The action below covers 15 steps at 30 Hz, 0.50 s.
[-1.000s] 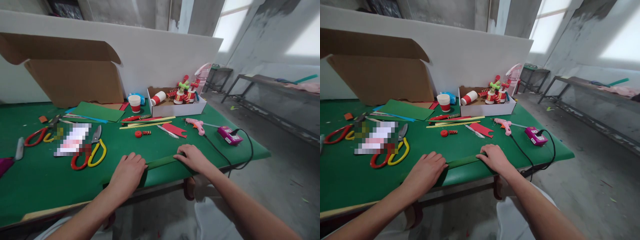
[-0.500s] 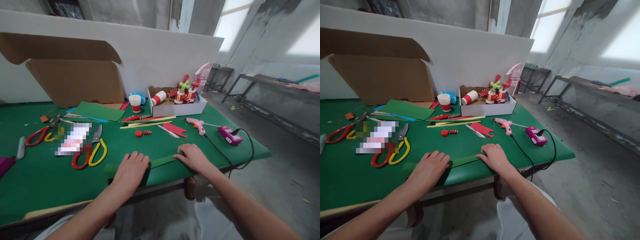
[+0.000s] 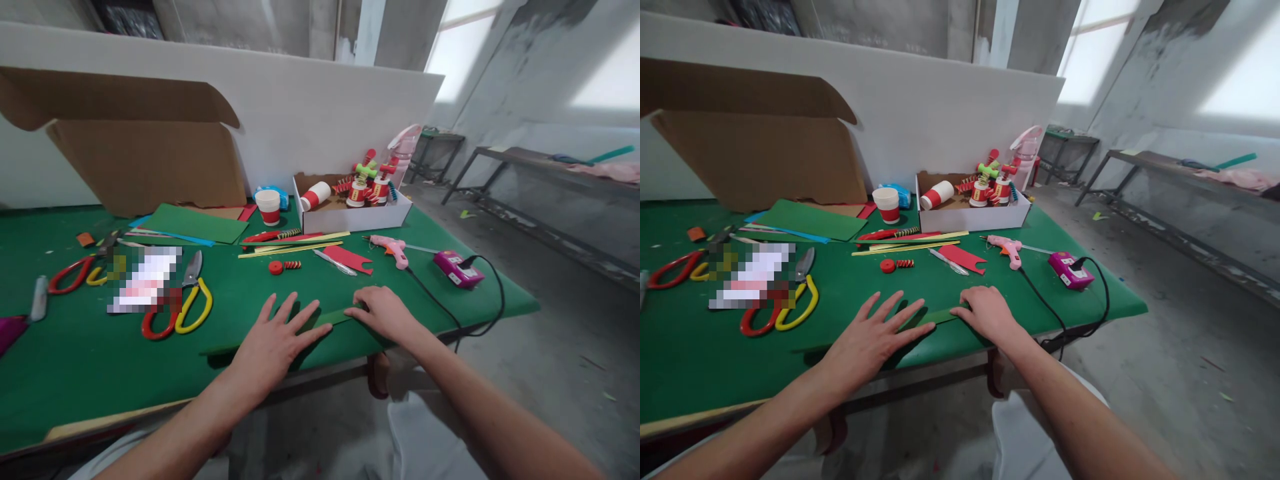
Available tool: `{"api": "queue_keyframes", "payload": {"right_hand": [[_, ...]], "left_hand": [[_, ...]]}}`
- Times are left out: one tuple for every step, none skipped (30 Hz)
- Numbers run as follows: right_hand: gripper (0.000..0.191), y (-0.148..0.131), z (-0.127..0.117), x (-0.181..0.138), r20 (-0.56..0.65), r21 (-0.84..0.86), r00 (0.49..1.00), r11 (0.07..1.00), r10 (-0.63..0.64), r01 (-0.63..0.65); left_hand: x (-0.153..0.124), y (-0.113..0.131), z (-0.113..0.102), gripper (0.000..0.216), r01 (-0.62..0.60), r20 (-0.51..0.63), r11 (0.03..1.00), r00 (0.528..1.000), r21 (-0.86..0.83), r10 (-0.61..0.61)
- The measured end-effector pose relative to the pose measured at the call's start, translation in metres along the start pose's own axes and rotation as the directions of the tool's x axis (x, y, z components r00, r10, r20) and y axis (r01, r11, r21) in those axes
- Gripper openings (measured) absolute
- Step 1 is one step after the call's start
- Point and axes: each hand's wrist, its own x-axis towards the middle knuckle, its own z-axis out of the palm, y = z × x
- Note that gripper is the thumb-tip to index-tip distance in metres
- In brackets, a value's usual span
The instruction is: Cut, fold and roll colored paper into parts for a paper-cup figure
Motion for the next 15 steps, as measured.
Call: {"api": "queue_keyframes", "payload": {"right_hand": [[0.026,0.0003,0.0,0.0,0.001,-0.002,1.0,1.0,0.001,-0.001],[0.026,0.0004,0.0,0.0,0.004,-0.005,1.0,1.0,0.002,-0.002],[0.026,0.0004,0.0,-0.0002,0.007,-0.008,1.0,1.0,0.003,-0.003],[0.026,0.0002,0.0,-0.0003,0.008,-0.008,1.0,1.0,0.004,-0.004],[0.026,-0.0002,0.0002,-0.0006,0.007,-0.007,1.0,1.0,0.004,-0.004],[0.026,-0.0007,0.0004,-0.0007,0.006,-0.005,1.0,1.0,0.003,-0.003],[0.025,-0.0013,0.0007,-0.0008,0.005,-0.002,1.0,1.0,0.002,-0.002],[0.025,-0.0017,0.0009,-0.0008,0.004,0.001,1.0,1.0,0.002,-0.002],[0.025,-0.0019,0.0008,-0.0005,0.006,0.001,1.0,1.0,0.003,-0.003],[0.025,-0.0015,0.0004,-0.0001,0.008,0.002,1.0,1.0,0.005,-0.006],[0.025,-0.0004,-0.0005,0.0003,0.013,0.003,1.0,1.0,0.011,-0.011],[0.024,0.0013,-0.0017,0.0007,0.017,0.007,1.0,1.0,0.02,-0.02],[0.022,0.0034,-0.0033,0.0007,0.014,0.01,0.999,0.999,0.032,-0.032],[0.018,0.0055,-0.0049,0.0001,-0.007,0.008,0.999,0.999,0.047,-0.047],[0.015,0.0071,-0.0061,-0.0015,-0.05,-0.001,0.997,0.998,0.064,-0.064]], "left_hand": [[0.0001,0.0001,-0.0002,0.074,-0.001,0.008,1.0,1.0,-0.002,0.001],[0.0001,0.0002,-0.0002,0.073,-0.001,0.016,1.0,1.0,-0.004,0.001],[0.0002,0.0001,0.0,0.073,0.0,0.021,1.0,1.0,-0.005,0.0],[0.0002,-0.0001,0.0004,0.073,0.0,0.027,1.0,1.0,-0.006,0.0],[0.0003,-0.0004,0.001,0.073,0.0,0.032,1.0,0.999,-0.007,0.0],[0.0005,-0.0007,0.0016,0.073,0.0,0.038,1.0,0.999,-0.009,0.0],[0.0008,-0.001,0.0022,0.074,0.0,0.042,1.0,0.999,-0.012,0.001],[0.0012,-0.0014,0.0026,0.074,0.0,0.046,1.0,0.999,-0.016,0.001],[0.0017,-0.0018,0.0027,0.073,0.001,0.05,1.0,0.999,-0.022,0.0],[0.0025,-0.0022,0.0025,0.073,0.002,0.055,1.0,0.998,-0.03,0.0],[0.0033,-0.0025,0.0019,0.073,0.004,0.062,0.999,0.998,-0.04,-0.002],[0.0041,-0.0028,0.001,0.072,0.005,0.072,0.999,0.997,-0.051,-0.002],[0.0049,-0.003,0.0,0.072,0.006,0.084,0.998,0.997,-0.062,-0.001],[0.0056,-0.0032,-0.001,0.071,0.006,0.092,0.998,0.996,-0.07,0.0],[0.0061,-0.0033,-0.0017,0.071,0.006,0.096,0.997,0.995,-0.076,0.001]]}}
